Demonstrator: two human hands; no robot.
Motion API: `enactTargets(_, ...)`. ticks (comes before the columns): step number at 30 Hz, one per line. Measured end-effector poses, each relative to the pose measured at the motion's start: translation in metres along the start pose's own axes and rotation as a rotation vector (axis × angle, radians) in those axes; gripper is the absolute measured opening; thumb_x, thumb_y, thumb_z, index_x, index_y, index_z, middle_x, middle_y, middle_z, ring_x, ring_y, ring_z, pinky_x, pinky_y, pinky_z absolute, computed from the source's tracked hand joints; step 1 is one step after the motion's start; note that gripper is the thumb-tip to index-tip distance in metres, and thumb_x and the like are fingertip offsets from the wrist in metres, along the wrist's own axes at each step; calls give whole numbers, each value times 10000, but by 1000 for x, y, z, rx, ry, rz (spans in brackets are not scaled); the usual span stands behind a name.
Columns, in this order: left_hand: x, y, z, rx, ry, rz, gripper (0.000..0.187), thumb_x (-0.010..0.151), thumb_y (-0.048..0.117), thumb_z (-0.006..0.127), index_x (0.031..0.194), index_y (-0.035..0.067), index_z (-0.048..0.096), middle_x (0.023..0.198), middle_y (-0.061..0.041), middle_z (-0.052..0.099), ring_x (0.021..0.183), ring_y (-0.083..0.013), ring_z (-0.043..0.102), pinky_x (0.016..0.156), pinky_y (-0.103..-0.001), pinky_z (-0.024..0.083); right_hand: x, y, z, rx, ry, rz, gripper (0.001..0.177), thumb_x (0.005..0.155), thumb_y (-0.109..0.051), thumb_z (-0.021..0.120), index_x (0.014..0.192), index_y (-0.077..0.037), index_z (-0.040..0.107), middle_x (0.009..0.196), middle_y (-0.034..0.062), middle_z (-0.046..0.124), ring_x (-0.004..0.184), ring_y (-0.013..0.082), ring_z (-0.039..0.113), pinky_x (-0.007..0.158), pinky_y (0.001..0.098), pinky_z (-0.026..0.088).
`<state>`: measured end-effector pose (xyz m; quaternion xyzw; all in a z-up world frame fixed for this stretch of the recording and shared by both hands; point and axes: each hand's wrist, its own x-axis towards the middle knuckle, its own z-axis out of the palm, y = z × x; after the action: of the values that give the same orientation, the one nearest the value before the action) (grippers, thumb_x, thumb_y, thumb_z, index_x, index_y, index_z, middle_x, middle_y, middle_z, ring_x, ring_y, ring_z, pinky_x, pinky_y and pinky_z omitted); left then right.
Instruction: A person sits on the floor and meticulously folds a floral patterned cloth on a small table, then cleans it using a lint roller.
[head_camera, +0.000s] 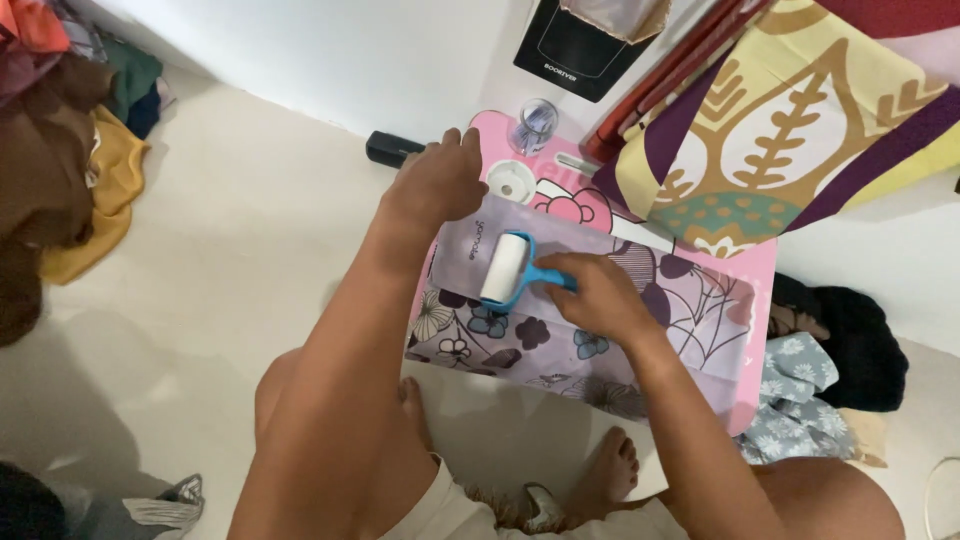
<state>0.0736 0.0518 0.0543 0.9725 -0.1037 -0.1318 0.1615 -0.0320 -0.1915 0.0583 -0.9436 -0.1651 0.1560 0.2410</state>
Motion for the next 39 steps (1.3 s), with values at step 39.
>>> enactTargets(39,17,3,144,569,62,26,519,814,129,742,1305,182,583,1269,-150,573,1039,-354,669,667,-683,636,-141,282,-132,-139,108,531,427,762,-114,721,1185,-99,779,1002,121,795,844,302,693,831,372,540)
